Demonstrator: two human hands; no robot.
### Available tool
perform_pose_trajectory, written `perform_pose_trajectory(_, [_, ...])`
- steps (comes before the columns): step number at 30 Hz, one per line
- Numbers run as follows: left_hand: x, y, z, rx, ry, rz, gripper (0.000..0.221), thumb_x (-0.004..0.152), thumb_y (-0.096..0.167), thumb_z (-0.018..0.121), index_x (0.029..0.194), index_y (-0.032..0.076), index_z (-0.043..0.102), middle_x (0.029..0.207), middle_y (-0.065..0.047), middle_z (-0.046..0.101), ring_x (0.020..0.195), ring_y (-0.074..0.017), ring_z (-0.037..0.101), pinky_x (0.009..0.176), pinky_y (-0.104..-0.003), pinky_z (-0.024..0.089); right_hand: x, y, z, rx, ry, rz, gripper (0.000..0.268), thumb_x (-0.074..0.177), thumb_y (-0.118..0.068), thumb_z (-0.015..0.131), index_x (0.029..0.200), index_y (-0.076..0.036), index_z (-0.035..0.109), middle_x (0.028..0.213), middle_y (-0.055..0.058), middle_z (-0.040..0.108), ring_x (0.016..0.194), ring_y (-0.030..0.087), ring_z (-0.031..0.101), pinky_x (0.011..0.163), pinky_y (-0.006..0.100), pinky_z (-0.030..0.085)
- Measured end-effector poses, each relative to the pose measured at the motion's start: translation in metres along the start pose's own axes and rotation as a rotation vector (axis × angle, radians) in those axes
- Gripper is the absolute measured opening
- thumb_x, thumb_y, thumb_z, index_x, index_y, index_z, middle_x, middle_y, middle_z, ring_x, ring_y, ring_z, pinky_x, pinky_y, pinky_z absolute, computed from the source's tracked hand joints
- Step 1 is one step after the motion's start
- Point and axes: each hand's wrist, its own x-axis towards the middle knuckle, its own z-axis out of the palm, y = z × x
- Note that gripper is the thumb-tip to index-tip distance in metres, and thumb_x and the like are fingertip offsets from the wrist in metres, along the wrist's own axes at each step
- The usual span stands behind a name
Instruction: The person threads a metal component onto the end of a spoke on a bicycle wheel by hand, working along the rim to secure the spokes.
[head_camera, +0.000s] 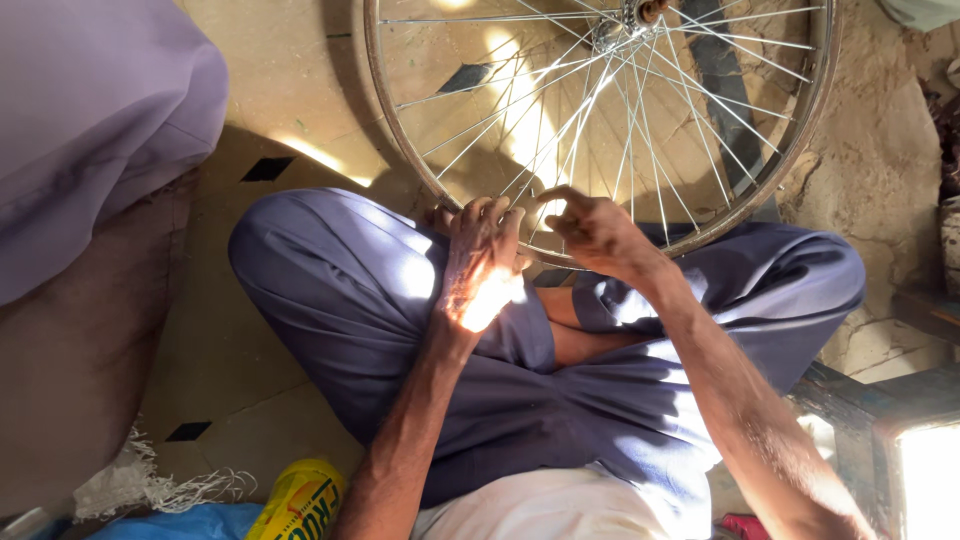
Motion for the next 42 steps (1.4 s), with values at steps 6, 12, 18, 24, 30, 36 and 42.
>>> perform_pose_trajectory(6, [0.012, 0.01, 0.002, 0.058, -0.129, -0.113, 0.016, 0.093, 0.019, 0.073, 0.102, 0.005, 0.075, 0.12, -0.02, 0.067, 0.124, -0.0336, 0.055, 0.106, -0.053, 0.043, -0.043, 0.018, -0.012, 0.278, 0.299, -0.215, 0.016, 0.098, -0.011, 0.07, 0.111, -0.002, 0.072, 0.071, -0.004, 0.056, 0.059, 0.004, 0.046, 0.05, 0.023, 0.037])
perform_pose_trajectory(12, [0.053, 0.023, 0.015, 0.082, -0.558, -0.257, 0.016, 0.091, 0.02, 0.072, 0.092, 0.003, 0.073, 0.096, -0.018, 0.073, 0.093, -0.0335, 0.07, 0.081, -0.048, 0.056, -0.061, 0.055, -0.006, 0.886, 0.43, -0.146, 0.012, 0.094, -0.007, 0.072, 0.105, -0.003, 0.071, 0.068, -0.004, 0.057, 0.051, 0.005, 0.046, 0.045, 0.022, 0.036])
perform_pose_trajectory(18, [0.066, 0.015, 0.013, -0.01, -0.589, -0.246, 0.024, 0.085, 0.014, 0.077, 0.103, 0.002, 0.065, 0.09, -0.02, 0.075, 0.086, -0.0359, 0.074, 0.078, -0.049, 0.057, -0.052, 0.062, -0.006, 0.703, 0.432, -0.219, 0.017, 0.091, -0.006, 0.079, 0.105, -0.002, 0.072, 0.085, -0.003, 0.069, 0.076, 0.004, 0.059, 0.068, 0.02, 0.05])
perform_pose_trajectory(24, [0.063, 0.003, 0.029, -0.02, -0.641, -0.152, 0.039, 0.084, -0.004, 0.062, 0.12, 0.002, 0.047, 0.085, -0.021, 0.072, 0.081, -0.0378, 0.074, 0.079, -0.05, 0.058, -0.058, 0.055, -0.012, 0.708, 0.356, -0.165, 0.017, 0.091, -0.009, 0.079, 0.106, -0.006, 0.072, 0.086, -0.004, 0.069, 0.08, 0.003, 0.06, 0.072, 0.021, 0.051])
perform_pose_trajectory(30, [0.056, -0.001, 0.024, -0.162, -0.609, -0.021, 0.047, 0.078, -0.006, 0.062, 0.121, 0.004, 0.045, 0.079, -0.018, 0.073, 0.081, -0.0376, 0.072, 0.075, -0.053, 0.055, -0.062, 0.045, -0.012, 0.657, 0.29, -0.136, 0.017, 0.09, -0.011, 0.079, 0.104, -0.006, 0.07, 0.085, -0.006, 0.066, 0.079, 0.002, 0.06, 0.07, 0.02, 0.051])
perform_pose_trajectory(36, [0.051, -0.009, 0.036, -0.075, -0.573, 0.032, 0.027, 0.091, 0.002, 0.063, 0.114, 0.003, 0.05, 0.075, -0.019, 0.069, 0.07, -0.0329, 0.071, 0.075, -0.048, 0.057, -0.063, 0.043, -0.012, 0.629, 0.286, -0.103, 0.015, 0.091, -0.01, 0.078, 0.104, -0.007, 0.07, 0.085, -0.006, 0.067, 0.081, 0.003, 0.062, 0.073, 0.021, 0.053])
perform_pose_trajectory(42, [0.059, -0.007, 0.048, 0.171, -0.686, 0.103, 0.025, 0.093, -0.016, 0.047, 0.113, -0.002, 0.053, 0.075, -0.018, 0.068, 0.068, -0.0293, 0.072, 0.063, -0.038, 0.06, -0.067, 0.038, -0.011, 0.587, 0.31, -0.095, 0.015, 0.091, -0.009, 0.077, 0.105, -0.006, 0.071, 0.085, -0.005, 0.068, 0.081, 0.003, 0.062, 0.072, 0.021, 0.052])
